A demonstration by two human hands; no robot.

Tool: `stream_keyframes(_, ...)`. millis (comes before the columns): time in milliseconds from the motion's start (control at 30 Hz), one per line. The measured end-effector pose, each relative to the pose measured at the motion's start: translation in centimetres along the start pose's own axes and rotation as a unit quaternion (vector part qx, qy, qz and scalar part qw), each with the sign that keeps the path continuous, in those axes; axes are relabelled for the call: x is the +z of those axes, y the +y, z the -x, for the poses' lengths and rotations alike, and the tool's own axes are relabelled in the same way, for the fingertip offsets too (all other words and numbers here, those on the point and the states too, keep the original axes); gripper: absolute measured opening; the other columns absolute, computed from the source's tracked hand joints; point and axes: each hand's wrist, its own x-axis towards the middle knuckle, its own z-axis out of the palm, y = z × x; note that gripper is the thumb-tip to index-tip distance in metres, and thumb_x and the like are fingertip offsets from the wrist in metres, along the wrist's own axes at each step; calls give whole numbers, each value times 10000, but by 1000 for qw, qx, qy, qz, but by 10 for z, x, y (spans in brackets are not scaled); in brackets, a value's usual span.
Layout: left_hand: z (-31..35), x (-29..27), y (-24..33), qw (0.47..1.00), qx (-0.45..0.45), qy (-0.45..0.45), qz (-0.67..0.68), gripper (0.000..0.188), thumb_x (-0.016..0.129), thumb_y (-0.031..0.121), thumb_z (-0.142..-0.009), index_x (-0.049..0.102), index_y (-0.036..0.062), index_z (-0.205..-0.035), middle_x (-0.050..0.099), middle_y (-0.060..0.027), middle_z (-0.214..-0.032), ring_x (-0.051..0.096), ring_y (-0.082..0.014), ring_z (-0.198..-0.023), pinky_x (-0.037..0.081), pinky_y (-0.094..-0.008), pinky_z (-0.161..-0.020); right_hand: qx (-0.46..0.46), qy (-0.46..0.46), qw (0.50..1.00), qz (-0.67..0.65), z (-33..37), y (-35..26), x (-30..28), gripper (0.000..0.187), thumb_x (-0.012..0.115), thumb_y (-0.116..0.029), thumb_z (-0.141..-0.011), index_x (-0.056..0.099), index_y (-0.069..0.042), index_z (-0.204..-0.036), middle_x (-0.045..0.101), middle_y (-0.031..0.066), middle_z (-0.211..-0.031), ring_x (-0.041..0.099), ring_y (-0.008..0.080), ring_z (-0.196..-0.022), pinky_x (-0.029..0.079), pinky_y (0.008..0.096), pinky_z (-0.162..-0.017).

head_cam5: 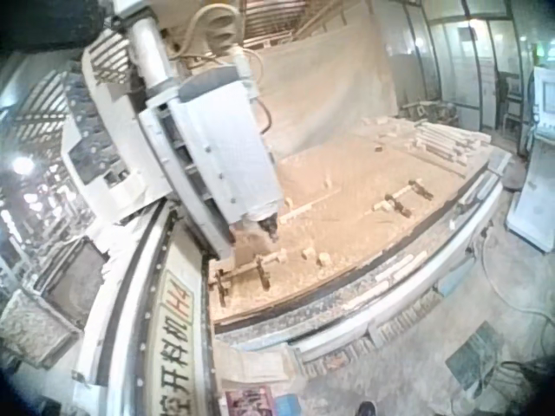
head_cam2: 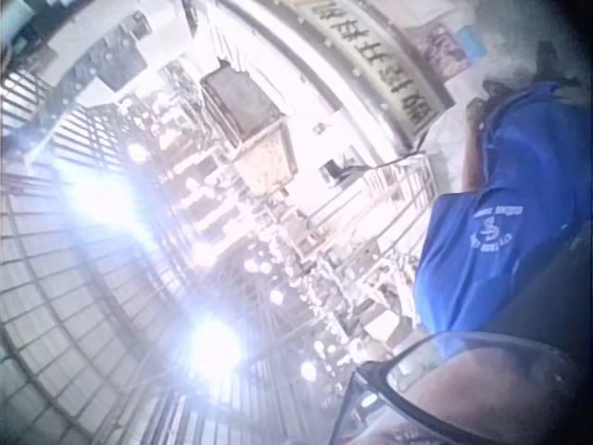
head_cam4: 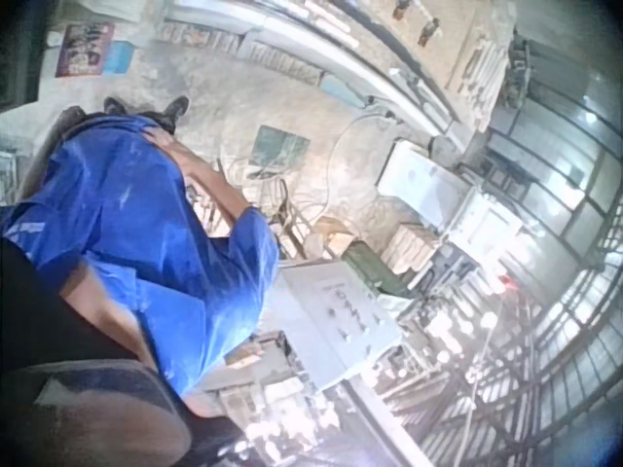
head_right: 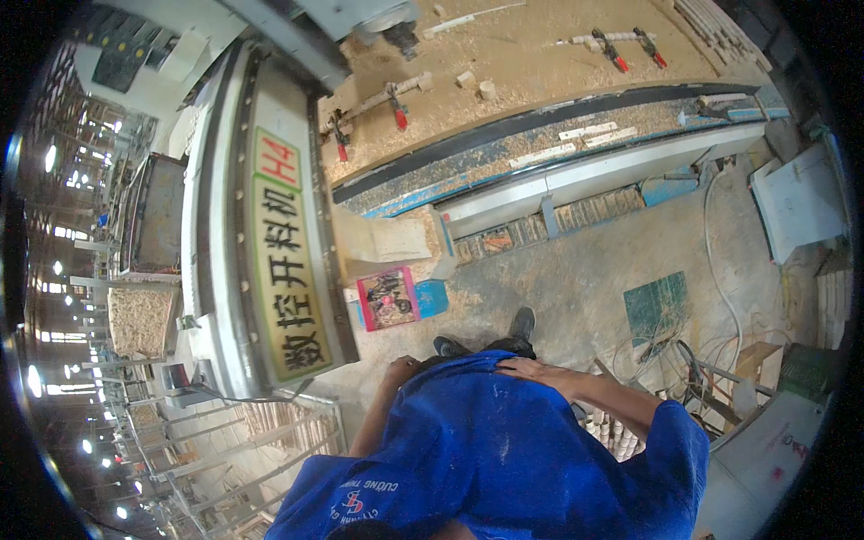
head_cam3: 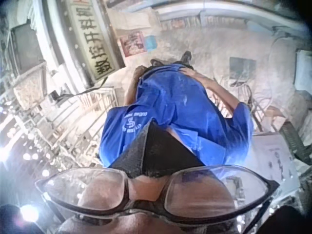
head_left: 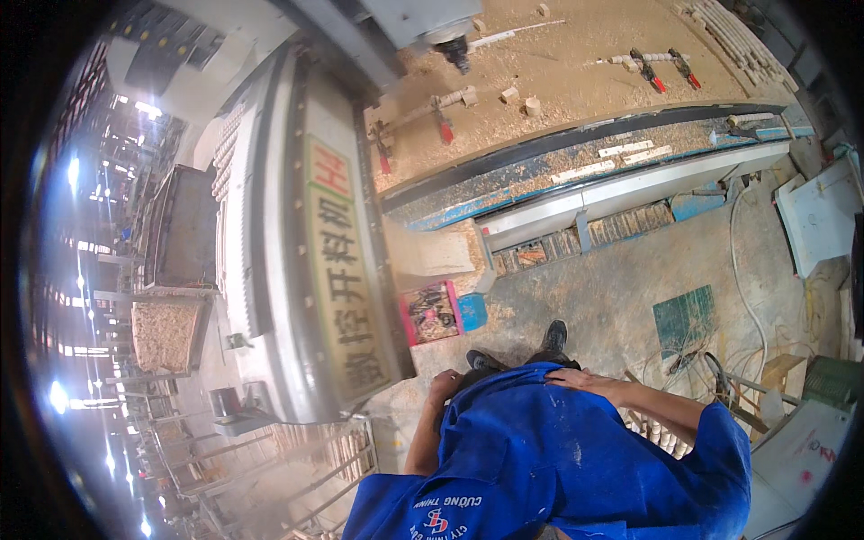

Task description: The person picks up a long wooden spindle with decorative segments, inspects it, and places it into a jig on a CNC machine. They repeat this process with additional spindles, aligning them in the jig for processing.

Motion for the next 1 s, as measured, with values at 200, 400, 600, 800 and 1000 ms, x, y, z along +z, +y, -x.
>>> stream_keyframes(200,9,-1,-65,1000,1,-8,27,411,591,451,-924,738,101,-1081,715,-209,-1092,678,-384,-1025,532,-462,-913,-4,11,1000,25,-49,-26,38,693,442,-510,-1010,291,-128,-1567,232,163,-1613,199,345,-1511,175,551,-1212)
stream_keyframes(400,18,-30,-147,988,125,40,79,475,589,462,-932,726,37,-1095,713,-232,-1087,684,-370,-1036,531,-450,-916,73,-18,996,-40,-115,-57,79,667,450,-442,-1024,217,-188,-1595,164,112,-1652,155,323,-1528,135,591,-1214)
stream_keyframes(600,41,-38,-223,990,91,-5,111,496,600,471,-924,736,17,-1068,746,-193,-906,722,-354,-922,551,-444,-850,45,-36,993,103,-158,-87,115,952,611,-520,-867,169,-82,-1588,152,185,-1630,130,357,-1531,166,530,-1206)
stream_keyframes(800,32,-35,-270,986,112,-41,114,480,535,470,-946,734,49,-1061,742,-195,-917,715,-358,-932,549,-454,-842,26,22,996,78,-169,-92,140,1065,678,-555,-796,148,-80,-1587,173,221,-1610,161,383,-1521,225,539,-1180)
stream_keyframes(1000,17,-46,-270,979,98,-5,181,425,613,375,-932,719,-7,-1085,741,-198,-893,735,-298,-793,568,-403,-778,45,34,992,115,-186,-107,139,1012,667,-517,-841,131,-112,-1598,208,214,-1611,221,381,-1504,229,523,-1206)
